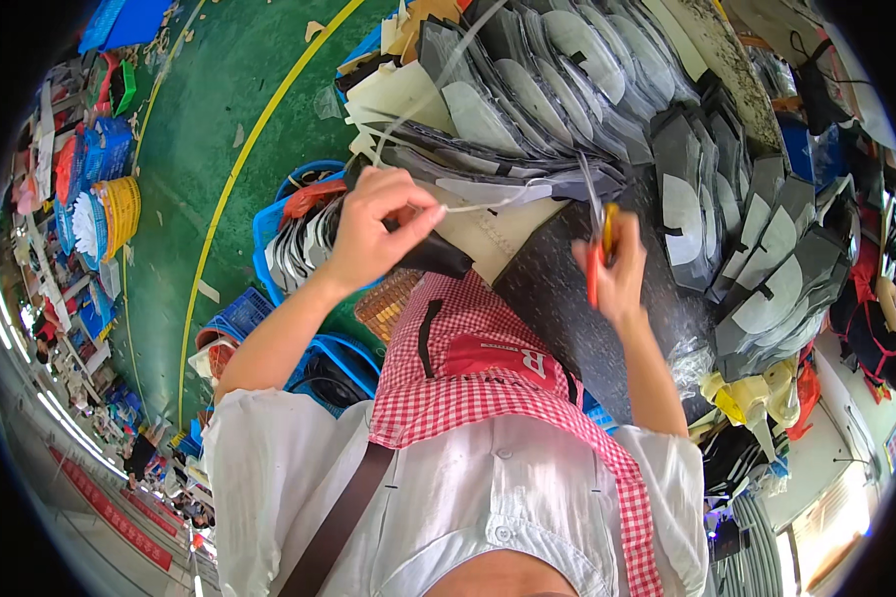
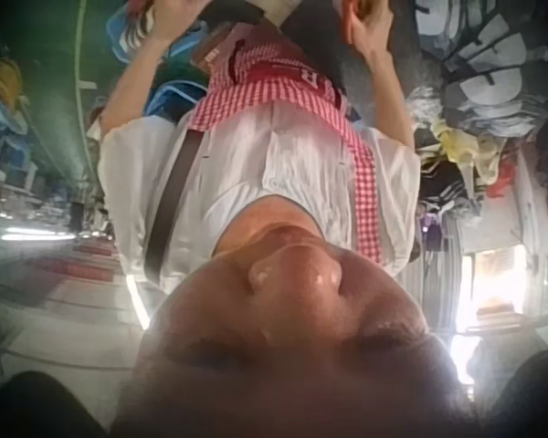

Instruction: Cutting off excess thread and separating shoe upper components using scissors.

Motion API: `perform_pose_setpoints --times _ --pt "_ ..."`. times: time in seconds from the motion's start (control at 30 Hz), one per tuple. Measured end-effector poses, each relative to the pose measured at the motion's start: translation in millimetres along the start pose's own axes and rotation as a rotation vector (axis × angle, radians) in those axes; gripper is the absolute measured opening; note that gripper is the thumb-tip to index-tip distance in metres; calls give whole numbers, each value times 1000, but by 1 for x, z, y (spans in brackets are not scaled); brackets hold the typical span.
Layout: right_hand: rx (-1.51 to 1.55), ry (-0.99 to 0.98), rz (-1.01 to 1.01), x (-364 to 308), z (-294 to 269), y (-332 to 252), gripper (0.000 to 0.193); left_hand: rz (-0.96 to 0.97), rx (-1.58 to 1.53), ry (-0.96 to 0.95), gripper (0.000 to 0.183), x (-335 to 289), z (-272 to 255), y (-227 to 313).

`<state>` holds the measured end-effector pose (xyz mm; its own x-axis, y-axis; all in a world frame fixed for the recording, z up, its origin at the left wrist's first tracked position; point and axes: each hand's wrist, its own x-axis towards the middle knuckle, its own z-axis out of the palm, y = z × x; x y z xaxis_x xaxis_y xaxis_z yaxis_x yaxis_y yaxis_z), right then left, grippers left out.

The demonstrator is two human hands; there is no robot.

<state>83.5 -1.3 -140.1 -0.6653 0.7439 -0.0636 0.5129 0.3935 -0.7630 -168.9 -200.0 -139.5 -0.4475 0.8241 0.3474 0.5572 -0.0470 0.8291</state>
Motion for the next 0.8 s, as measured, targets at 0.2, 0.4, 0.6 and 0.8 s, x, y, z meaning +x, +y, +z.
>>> perform_pose_setpoints --times 0.2,0.4,0.6,0.8 --pt "233 -596 125 -92 6 10 50 105 -59 -53 11 1 17 45" --pt "466 -606 302 -101 7 4 42 186 -1 -160 11 4 39 53" --pt "-181 -344 119 -117 -18 54 38 66 48 -75 10 4 32 39" --pt "-154 118 -725 -12 43 23 36 247 212 37 3 8 33 -24"
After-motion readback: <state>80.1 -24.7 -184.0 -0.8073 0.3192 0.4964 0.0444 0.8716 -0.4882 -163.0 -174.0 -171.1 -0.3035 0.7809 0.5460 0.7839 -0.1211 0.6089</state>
